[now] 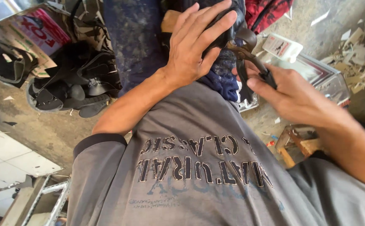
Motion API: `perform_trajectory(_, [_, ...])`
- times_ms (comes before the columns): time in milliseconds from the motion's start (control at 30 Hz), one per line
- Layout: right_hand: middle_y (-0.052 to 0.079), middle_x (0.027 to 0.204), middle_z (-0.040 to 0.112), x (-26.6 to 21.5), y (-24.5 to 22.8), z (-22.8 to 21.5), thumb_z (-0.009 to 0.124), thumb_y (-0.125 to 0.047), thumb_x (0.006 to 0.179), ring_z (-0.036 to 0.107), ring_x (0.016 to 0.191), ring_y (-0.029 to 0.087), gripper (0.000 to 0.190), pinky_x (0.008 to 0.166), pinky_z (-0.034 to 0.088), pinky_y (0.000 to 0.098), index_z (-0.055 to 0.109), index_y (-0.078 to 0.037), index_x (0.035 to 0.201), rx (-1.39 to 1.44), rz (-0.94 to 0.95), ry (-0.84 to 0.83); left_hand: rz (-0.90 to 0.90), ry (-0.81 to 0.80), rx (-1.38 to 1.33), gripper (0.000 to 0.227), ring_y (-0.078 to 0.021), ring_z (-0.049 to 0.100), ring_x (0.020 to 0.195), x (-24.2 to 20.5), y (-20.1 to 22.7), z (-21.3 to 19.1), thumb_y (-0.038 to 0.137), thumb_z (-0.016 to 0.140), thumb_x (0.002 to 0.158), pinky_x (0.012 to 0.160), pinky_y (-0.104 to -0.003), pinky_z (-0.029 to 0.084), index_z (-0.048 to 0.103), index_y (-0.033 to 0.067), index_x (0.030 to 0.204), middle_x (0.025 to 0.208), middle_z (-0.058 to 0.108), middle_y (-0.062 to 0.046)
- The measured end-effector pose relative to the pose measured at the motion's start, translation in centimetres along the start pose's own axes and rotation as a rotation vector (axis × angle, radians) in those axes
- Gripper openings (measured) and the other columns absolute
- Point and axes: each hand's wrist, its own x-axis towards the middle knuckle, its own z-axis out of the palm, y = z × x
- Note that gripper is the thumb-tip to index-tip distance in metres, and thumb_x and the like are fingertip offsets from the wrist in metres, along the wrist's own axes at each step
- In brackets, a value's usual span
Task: The person holds a black sandal on their lap and uses a hammer to repeatedly strike the sole and heel area. They rotate the sandal to access different sections while continuing to hammer the sole.
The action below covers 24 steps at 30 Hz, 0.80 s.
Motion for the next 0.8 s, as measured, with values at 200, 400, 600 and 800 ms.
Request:
perform_trajectory(200, [0.004,0.062,0.031,-1.5,-2.6,-2.6,0.057,-0.038,0.109,0.026,0.051,0.017,0.036,0.045,0.026,0.0365,0.068,-0.008,0.093,-0.021,0.387,-0.144,0.064,0.038,0.177,0.047,-0.0305,0.075,0.130,-0.7,0.4,1.5,0.038,0.020,0.116,0.114,-0.049,0.049,0.048,0.0175,0.148,0.147,0.059,-0.013])
perform_trajectory(400, [-0.003,0.063,0.070,0.3,-1.6,-0.1,0.049,-0.023,0.111,0.052,0.050,0.015,0.024,0.056,0.045,0.0300,0.058,-0.011,0.092,0.004,0.145,-0.005,-0.091,0.017,-0.011,0.068,-0.0292,0.072,0.128,-1.7,-2.4,0.9,0.025,0.064,0.115,0.125,-0.045,0.048,0.017,0.0061,0.160,0.152,0.064,-0.011])
perform_trajectory(600, [-0.004,0.072,0.064,4.3,0.5,4.2,0.046,-0.020,0.110,0.066,0.070,0.022,0.021,0.088,0.050,0.0406,0.062,-0.012,0.099,-0.128,-0.101,0.274,-0.317,-0.083,-0.247,0.064,-0.0355,0.067,0.128,-0.4,-3.9,-1.5,0.025,0.076,0.103,0.110,-0.044,0.051,0.034,0.0077,0.148,0.147,0.066,-0.007])
perform_trajectory(800, [-0.002,0.080,0.069,8.0,4.1,8.0,0.043,-0.015,0.117,0.069,0.069,0.016,0.021,0.064,0.050,0.0346,0.060,-0.003,0.113,-0.138,-0.437,0.597,-0.246,-0.042,-0.279,0.061,-0.0298,0.065,0.142,-0.1,-4.8,-1.6,0.051,0.055,0.113,0.120,-0.043,0.048,0.032,0.0123,0.155,0.153,0.062,-0.008])
